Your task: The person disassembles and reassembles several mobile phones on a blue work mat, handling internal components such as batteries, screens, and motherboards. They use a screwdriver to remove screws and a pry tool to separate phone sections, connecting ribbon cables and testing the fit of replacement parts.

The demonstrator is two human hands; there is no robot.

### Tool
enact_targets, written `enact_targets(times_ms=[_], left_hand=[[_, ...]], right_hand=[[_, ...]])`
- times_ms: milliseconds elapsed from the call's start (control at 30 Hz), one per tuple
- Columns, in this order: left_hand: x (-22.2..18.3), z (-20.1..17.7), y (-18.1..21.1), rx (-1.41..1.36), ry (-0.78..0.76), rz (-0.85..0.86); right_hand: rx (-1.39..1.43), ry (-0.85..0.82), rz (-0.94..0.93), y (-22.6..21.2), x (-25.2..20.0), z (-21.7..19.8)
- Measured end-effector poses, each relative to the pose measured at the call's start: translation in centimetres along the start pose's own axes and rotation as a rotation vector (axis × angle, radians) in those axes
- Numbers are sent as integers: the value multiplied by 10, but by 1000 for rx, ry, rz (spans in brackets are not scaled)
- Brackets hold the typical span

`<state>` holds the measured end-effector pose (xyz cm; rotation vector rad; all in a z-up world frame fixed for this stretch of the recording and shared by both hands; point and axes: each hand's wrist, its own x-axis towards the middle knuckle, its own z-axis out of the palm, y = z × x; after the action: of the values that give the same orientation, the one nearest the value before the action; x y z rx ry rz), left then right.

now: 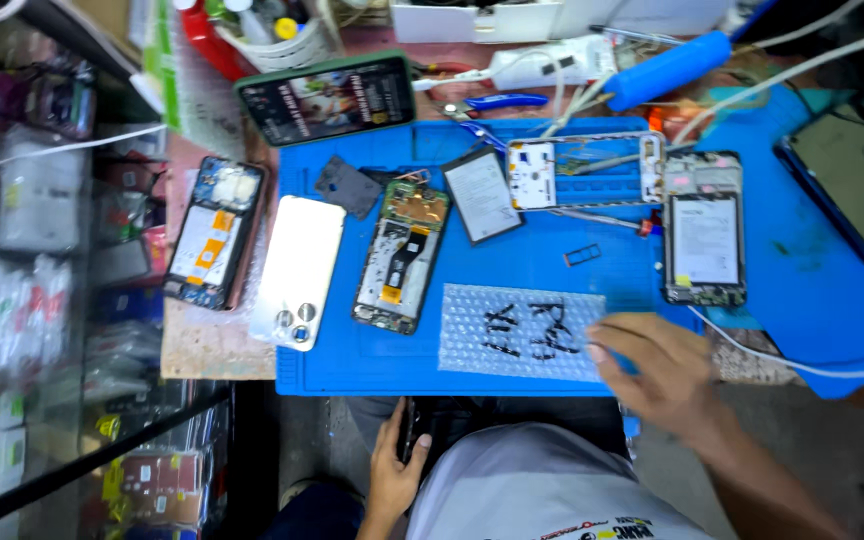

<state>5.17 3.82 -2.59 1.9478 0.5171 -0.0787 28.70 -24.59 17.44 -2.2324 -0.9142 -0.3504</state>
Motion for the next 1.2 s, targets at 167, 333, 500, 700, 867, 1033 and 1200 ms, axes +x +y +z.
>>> enact_targets(times_ms=[167, 333, 500, 700, 867, 1033, 1200], left_hand=[[5, -7, 2, -29, -28, -16], [3, -9, 4, -46, 4, 20], [2, -11, 3, -22, -10, -3], [1, -17, 4, -45, -10, -48], [0, -18, 4, -63, 40, -9], [2, -23, -2, -67, 30, -30], [9, -29, -8, -77, -20, -69]], right_hand=[[-140, -71, -68, 2, 53, -33], [-174, -132, -158, -5, 116, -32], [36, -215, -124, 15, 204, 21], [184, -114, -71, 59, 309, 116], [52, -74, 19, 85, 341, 155], [118, -79, 113, 86, 337, 161], [192, -162, -88, 68, 332, 161]])
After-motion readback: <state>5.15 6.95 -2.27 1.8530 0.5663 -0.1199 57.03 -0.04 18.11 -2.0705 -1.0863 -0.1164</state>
